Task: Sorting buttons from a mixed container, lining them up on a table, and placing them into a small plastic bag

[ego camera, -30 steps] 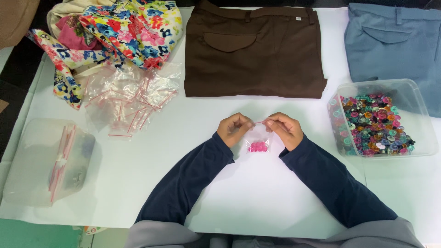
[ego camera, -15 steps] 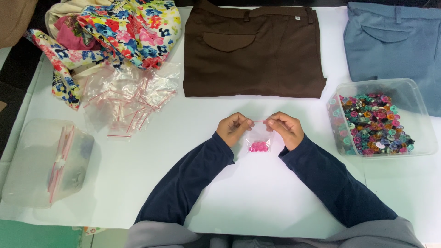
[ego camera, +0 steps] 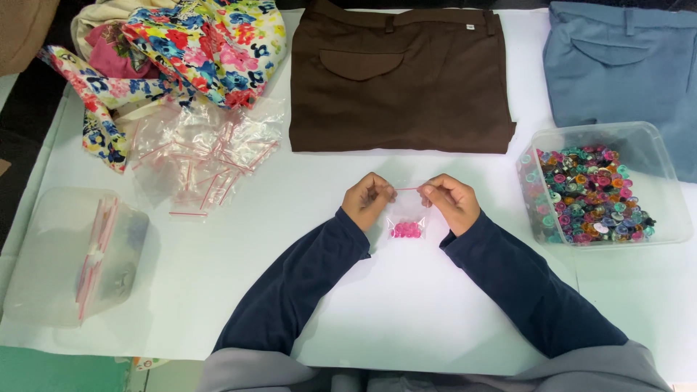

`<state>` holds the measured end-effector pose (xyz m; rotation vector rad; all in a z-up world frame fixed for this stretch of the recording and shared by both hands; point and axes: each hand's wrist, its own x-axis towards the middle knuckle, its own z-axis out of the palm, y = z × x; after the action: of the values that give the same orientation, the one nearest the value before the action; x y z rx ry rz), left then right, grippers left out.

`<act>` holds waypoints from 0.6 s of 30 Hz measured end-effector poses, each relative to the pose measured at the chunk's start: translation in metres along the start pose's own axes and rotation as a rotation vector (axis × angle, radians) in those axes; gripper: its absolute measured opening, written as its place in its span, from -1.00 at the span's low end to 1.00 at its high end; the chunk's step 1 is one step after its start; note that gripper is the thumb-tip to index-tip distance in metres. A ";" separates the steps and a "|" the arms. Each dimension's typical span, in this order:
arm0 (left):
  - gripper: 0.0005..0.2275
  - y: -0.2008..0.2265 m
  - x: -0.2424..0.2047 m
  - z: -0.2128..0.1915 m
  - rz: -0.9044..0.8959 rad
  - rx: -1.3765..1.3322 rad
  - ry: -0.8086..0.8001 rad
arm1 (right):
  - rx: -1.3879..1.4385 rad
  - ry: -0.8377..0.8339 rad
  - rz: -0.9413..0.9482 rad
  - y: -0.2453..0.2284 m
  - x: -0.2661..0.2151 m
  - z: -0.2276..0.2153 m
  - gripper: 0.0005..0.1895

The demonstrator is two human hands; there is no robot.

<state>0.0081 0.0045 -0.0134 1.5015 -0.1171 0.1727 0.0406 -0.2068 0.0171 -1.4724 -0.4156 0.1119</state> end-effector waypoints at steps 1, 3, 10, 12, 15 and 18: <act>-0.91 0.003 0.000 0.001 -0.001 0.000 0.001 | 0.000 -0.001 0.001 0.002 0.000 -0.001 -0.85; -0.92 0.010 0.000 0.002 0.004 -0.008 -0.029 | 0.003 -0.006 -0.017 0.005 0.002 -0.004 -0.85; -0.95 -0.007 0.002 0.000 -0.003 -0.012 -0.004 | -0.009 -0.030 0.009 0.010 0.000 -0.003 -0.85; -0.97 -0.002 0.002 -0.002 -0.015 -0.067 0.030 | -0.034 -0.055 0.007 0.005 -0.001 0.001 -0.77; -0.94 -0.001 0.002 -0.003 -0.015 -0.099 0.022 | -0.112 -0.058 0.026 -0.001 -0.002 0.004 -0.86; -0.77 0.006 -0.004 -0.003 0.050 0.040 0.010 | -0.102 -0.042 0.048 -0.001 -0.001 0.003 -0.89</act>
<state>0.0028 0.0074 -0.0087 1.5380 -0.1439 0.2244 0.0380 -0.2044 0.0181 -1.5833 -0.4256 0.1621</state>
